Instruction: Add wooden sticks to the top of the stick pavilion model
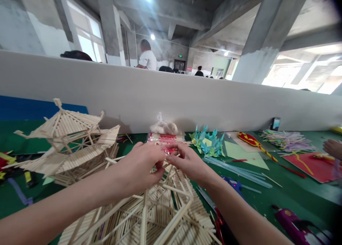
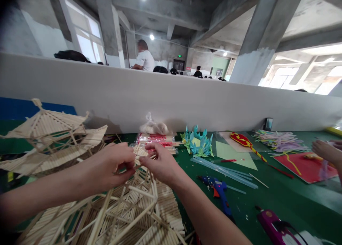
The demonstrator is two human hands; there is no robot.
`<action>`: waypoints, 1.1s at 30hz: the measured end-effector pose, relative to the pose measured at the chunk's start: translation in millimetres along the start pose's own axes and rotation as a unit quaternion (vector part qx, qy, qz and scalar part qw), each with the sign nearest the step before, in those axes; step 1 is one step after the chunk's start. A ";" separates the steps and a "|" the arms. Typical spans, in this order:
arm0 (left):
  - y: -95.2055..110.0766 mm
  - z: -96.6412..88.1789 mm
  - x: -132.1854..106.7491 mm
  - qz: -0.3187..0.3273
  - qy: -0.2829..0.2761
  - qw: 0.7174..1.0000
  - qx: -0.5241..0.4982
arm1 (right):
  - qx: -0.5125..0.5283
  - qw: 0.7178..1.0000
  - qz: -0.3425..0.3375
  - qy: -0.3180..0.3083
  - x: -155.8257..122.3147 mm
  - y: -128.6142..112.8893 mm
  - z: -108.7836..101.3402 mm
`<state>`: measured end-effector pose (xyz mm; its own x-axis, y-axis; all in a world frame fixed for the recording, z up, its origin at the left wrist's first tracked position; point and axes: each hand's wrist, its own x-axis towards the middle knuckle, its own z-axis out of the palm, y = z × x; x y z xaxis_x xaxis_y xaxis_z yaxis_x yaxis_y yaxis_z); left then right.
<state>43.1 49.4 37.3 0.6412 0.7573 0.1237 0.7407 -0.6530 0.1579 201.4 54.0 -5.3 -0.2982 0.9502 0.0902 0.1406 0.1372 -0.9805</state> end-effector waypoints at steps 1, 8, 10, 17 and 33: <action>-1.0 -1.7 -1.2 0.000 -0.003 1.000 0.000 | -0.002 1.000 0.002 0.003 -0.1 -0.5 0.1; -9.4 -13.3 -7.7 0.008 0.012 1.000 0.012 | -0.014 1.000 0.021 0.016 -2.5 -1.1 -0.1; -7.3 -13.1 -7.6 0.014 0.004 1.000 0.006 | -0.007 1.000 0.017 0.017 -2.2 0.1 0.4; 2.9 -2.7 -3.7 -0.014 -0.003 1.000 0.018 | 0.004 1.000 0.014 0.013 -2.5 -2.2 0.7; -0.7 9.5 -1.3 0.013 0.045 0.999 0.021 | 0.050 0.998 0.022 0.010 -3.4 1.6 2.2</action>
<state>43.7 48.8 27.8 0.6407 0.7372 0.2145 0.7334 -0.6703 0.1132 200.6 50.4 -7.6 -0.2739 0.9605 0.0495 0.0581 0.0679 -0.9960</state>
